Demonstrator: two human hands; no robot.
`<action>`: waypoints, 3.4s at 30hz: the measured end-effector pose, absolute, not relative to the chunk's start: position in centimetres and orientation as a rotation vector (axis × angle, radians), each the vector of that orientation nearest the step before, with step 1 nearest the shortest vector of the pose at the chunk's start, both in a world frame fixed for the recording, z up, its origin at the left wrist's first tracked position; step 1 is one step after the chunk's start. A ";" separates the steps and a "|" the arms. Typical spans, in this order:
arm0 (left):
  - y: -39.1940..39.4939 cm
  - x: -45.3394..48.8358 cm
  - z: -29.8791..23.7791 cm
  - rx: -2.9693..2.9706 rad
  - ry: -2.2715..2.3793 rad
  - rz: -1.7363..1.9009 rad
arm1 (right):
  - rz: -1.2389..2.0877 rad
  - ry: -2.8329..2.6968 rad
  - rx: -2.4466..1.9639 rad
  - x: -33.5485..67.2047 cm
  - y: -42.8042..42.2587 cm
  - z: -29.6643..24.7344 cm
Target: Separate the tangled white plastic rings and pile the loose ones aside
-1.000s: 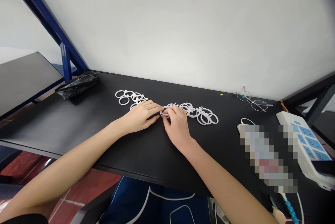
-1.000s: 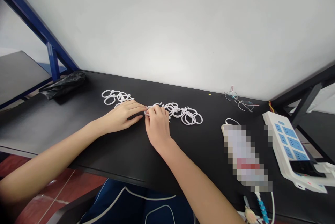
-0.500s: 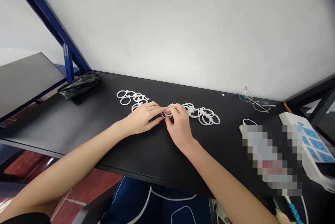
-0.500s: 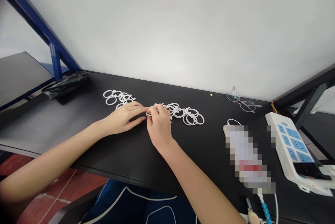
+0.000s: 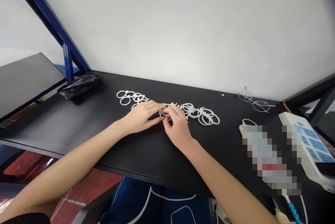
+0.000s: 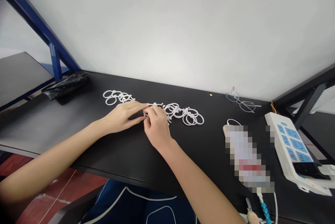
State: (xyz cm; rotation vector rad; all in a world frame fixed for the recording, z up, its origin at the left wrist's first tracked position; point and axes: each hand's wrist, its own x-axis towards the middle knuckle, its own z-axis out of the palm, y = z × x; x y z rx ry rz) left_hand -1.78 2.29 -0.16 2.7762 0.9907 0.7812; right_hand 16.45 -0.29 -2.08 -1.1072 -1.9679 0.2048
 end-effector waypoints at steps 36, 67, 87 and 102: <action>2.2 -1.9 0.0 2.814 0.928 0.951 | 0.280 -1.662 -0.981 16.3 -0.3 -2.0; 1.7 -1.5 0.0 2.607 0.930 0.834 | 0.472 -1.726 -0.926 16.0 -0.5 -2.2; 1.8 -1.6 0.1 2.573 0.905 0.913 | 0.453 -1.714 -0.878 15.8 -0.8 -1.7; 1.4 -1.3 0.3 2.147 0.806 0.897 | 0.524 -1.631 -0.838 15.9 -1.2 -1.5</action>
